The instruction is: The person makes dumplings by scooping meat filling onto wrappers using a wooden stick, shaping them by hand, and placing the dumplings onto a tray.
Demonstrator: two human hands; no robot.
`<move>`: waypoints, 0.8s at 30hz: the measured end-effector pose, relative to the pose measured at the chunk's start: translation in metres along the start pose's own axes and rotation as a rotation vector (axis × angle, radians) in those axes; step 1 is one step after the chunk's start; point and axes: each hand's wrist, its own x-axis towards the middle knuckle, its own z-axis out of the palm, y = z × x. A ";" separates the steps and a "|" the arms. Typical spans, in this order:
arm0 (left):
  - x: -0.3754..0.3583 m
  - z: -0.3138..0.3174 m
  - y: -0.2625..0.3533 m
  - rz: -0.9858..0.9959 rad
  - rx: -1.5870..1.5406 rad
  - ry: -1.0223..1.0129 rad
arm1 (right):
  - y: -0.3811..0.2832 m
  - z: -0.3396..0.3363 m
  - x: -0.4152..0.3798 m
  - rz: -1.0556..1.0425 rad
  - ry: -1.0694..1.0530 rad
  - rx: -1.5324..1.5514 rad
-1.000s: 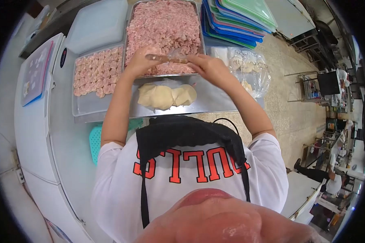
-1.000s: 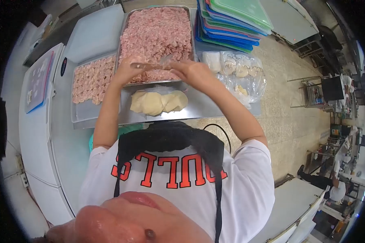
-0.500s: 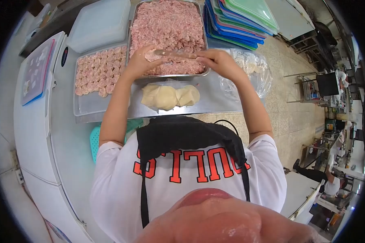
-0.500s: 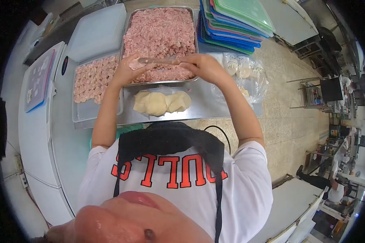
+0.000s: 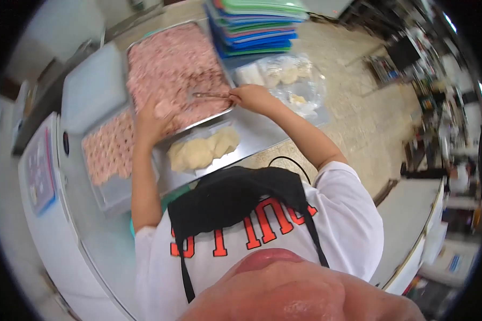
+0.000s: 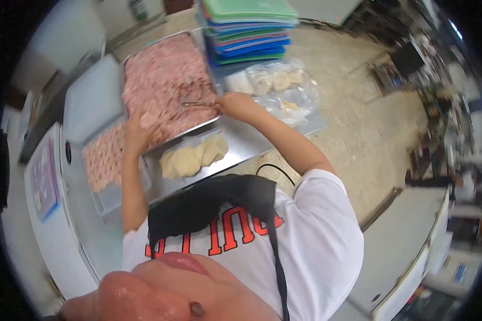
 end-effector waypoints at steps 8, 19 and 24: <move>0.009 0.019 0.020 0.045 -0.393 -0.297 | -0.020 -0.044 -0.052 -0.266 0.052 0.580; 0.010 0.021 0.028 0.159 -0.307 -0.239 | -0.010 -0.069 -0.074 -0.261 0.348 0.394; 0.004 0.015 0.024 0.058 -0.290 -0.339 | -0.037 -0.058 -0.072 -0.249 0.247 0.379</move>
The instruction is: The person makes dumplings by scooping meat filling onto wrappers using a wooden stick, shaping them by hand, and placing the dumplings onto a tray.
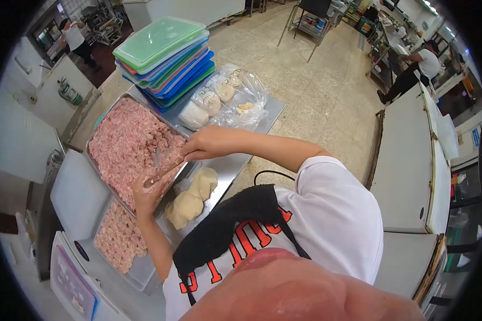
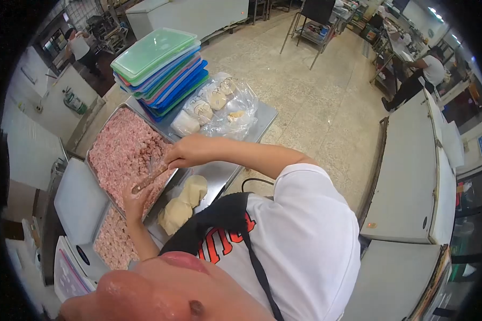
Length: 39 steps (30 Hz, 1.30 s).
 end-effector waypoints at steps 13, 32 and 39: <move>-0.012 0.000 -0.004 0.074 -0.209 0.030 | -0.004 -0.002 0.001 0.011 -0.107 0.165; -0.001 0.036 0.071 0.158 -0.188 0.022 | 0.029 -0.027 -0.030 -0.068 -0.113 0.206; 0.009 0.060 0.075 -0.025 -0.116 -0.007 | 0.056 -0.041 -0.044 -0.065 -0.124 0.321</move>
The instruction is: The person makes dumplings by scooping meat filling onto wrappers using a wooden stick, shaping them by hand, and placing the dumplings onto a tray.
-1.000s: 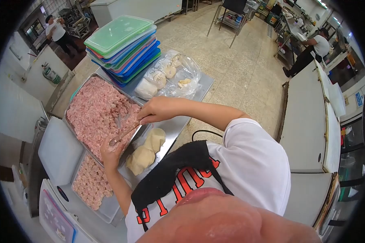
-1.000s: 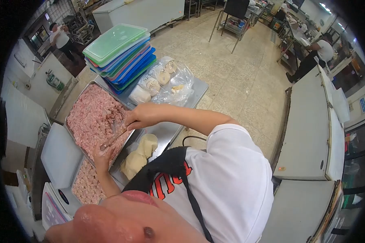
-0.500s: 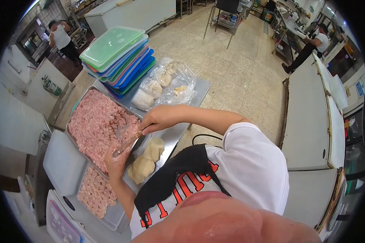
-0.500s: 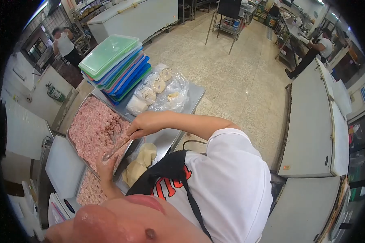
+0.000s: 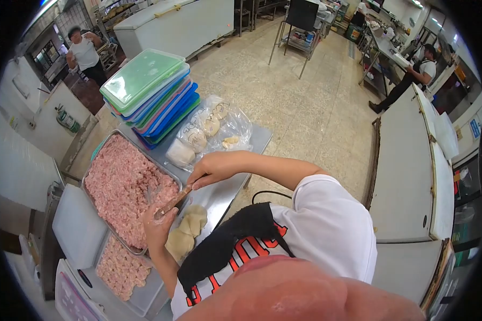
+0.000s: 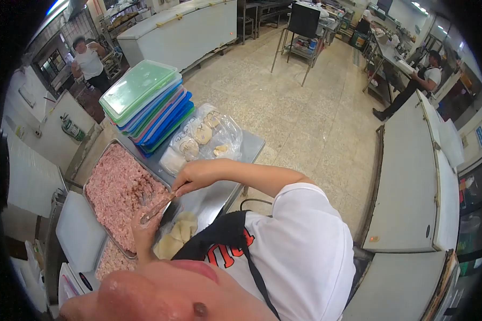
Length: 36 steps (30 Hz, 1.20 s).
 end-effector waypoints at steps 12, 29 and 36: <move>0.020 0.033 -0.016 -0.027 -0.149 0.029 | 0.016 -0.024 -0.012 0.056 -0.038 -0.006; -0.021 -0.008 -0.020 -0.047 -0.150 0.096 | 0.009 0.012 0.037 -0.040 -0.110 -0.116; -0.040 -0.029 -0.030 -0.065 -0.120 0.137 | -0.016 0.028 0.054 -0.055 -0.126 -0.159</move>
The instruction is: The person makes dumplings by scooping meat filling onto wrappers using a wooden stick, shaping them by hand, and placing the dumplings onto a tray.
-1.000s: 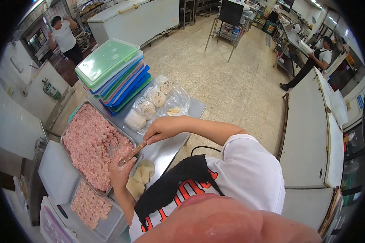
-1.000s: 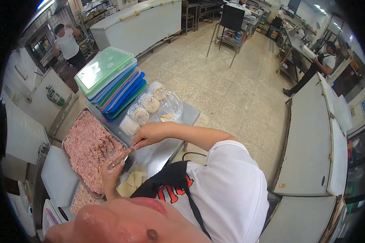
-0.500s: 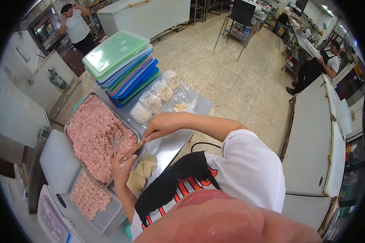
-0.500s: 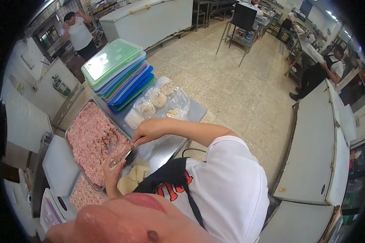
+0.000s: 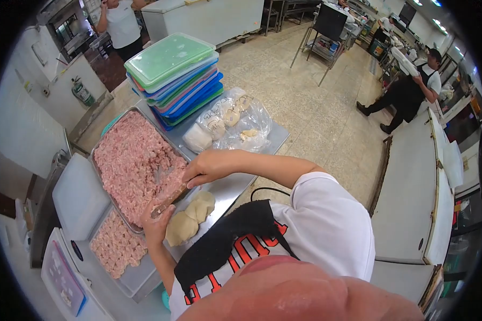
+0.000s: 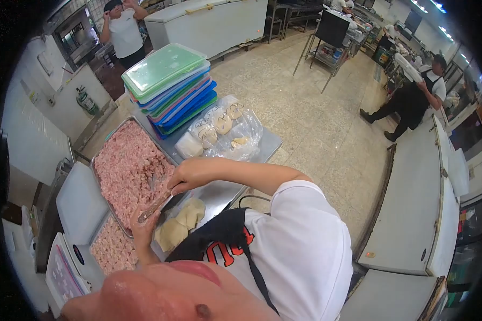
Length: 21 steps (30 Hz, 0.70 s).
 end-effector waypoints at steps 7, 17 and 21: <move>-0.009 -0.029 -0.005 0.028 0.088 0.045 | -0.013 0.019 0.023 -0.026 0.002 -0.035; 0.022 -0.074 -0.047 0.122 0.254 0.165 | -0.020 0.002 0.066 0.024 0.161 -0.337; 0.027 -0.079 -0.055 0.008 0.200 0.214 | -0.049 0.010 0.072 0.002 0.297 -0.372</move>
